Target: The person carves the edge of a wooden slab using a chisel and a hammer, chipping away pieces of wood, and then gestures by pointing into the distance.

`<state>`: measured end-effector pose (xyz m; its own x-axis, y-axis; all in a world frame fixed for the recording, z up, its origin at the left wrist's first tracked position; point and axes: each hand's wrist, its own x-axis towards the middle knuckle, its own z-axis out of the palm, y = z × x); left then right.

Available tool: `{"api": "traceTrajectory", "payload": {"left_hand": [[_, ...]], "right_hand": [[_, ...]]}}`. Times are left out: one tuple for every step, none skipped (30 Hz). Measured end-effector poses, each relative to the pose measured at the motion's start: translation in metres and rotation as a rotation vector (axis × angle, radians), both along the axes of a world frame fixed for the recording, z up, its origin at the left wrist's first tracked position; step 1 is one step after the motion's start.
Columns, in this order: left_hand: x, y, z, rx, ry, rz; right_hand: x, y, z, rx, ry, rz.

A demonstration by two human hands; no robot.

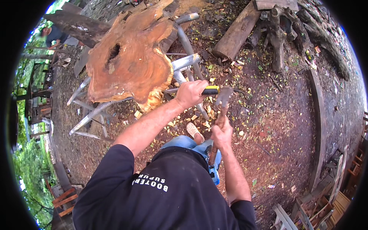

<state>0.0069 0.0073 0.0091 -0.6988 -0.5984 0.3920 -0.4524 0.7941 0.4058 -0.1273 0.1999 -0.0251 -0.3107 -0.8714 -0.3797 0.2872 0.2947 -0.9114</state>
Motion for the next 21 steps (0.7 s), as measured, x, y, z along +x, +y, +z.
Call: {"api": "traceTrajectory", "payload": {"left_hand": [[0.0,0.001,0.0,0.002,-0.001,-0.001],[0.002,0.0,0.002,-0.001,-0.007,0.007],[0.003,-0.001,0.004,-0.003,-0.012,0.016],[0.001,-0.001,0.005,-0.002,-0.013,0.013],[-0.002,-0.001,0.006,0.004,-0.012,0.022],[-0.005,-0.001,0.007,0.01,-0.01,0.03],[-0.006,-0.002,0.004,0.012,-0.01,0.027],[-0.005,-0.006,0.001,0.003,0.001,0.032],[-0.006,-0.008,-0.002,-0.006,0.014,0.035],[-0.006,-0.009,-0.005,0.009,-0.038,0.069],[-0.005,-0.01,-0.004,0.008,-0.04,0.074],[-0.003,-0.012,-0.003,0.008,-0.057,0.102],[-0.003,-0.013,-0.002,0.008,-0.072,0.129],[-0.004,-0.012,-0.003,0.027,-0.087,0.15],[-0.004,-0.013,-0.003,0.026,-0.087,0.155],[-0.006,-0.013,-0.004,0.031,-0.101,0.155],[-0.009,-0.015,-0.005,0.035,-0.112,0.154],[-0.011,-0.016,-0.006,0.037,-0.11,0.148],[-0.008,-0.018,-0.008,0.037,-0.112,0.165],[-0.005,-0.021,-0.01,0.036,-0.114,0.181],[-0.003,-0.023,-0.012,0.036,-0.115,0.186]], "right_hand": [[-0.006,0.001,-0.002,-0.045,-0.081,-0.085],[-0.01,-0.004,0.008,-0.016,0.008,-0.144],[-0.015,-0.009,0.019,-0.106,-0.014,-0.209],[-0.016,-0.014,0.028,-0.109,-0.051,-0.308],[-0.013,-0.018,0.034,-0.112,-0.088,-0.406],[-0.005,-0.021,0.027,-0.103,-0.012,-0.333],[0.004,-0.021,0.021,-0.093,0.065,-0.261],[0.007,-0.021,0.022,0.033,0.187,0.023],[-0.003,-0.022,0.014,0.093,0.212,0.131],[-0.011,-0.023,0.016,0.099,0.158,0.131],[-0.019,-0.028,0.023,0.099,0.106,0.133],[-0.024,-0.034,0.028,0.08,0.112,0.07],[-0.029,-0.035,0.031,0.031,0.077,0.002],[-0.032,-0.038,0.03,-0.036,0.025,-0.091],[-0.034,-0.042,0.03,-0.103,-0.027,-0.184],[-0.024,-0.047,0.037,-0.107,-0.077,-0.305],[-0.016,-0.047,0.028,-0.062,0.027,-0.254],[-0.016,-0.044,0.022,0.055,0.09,-0.027],[-0.014,-0.045,0.025,0.168,0.149,0.211],[-0.023,-0.051,0.027,0.218,0.142,0.225],[-0.031,-0.053,0.033,0.24,0.071,0.231]]}}
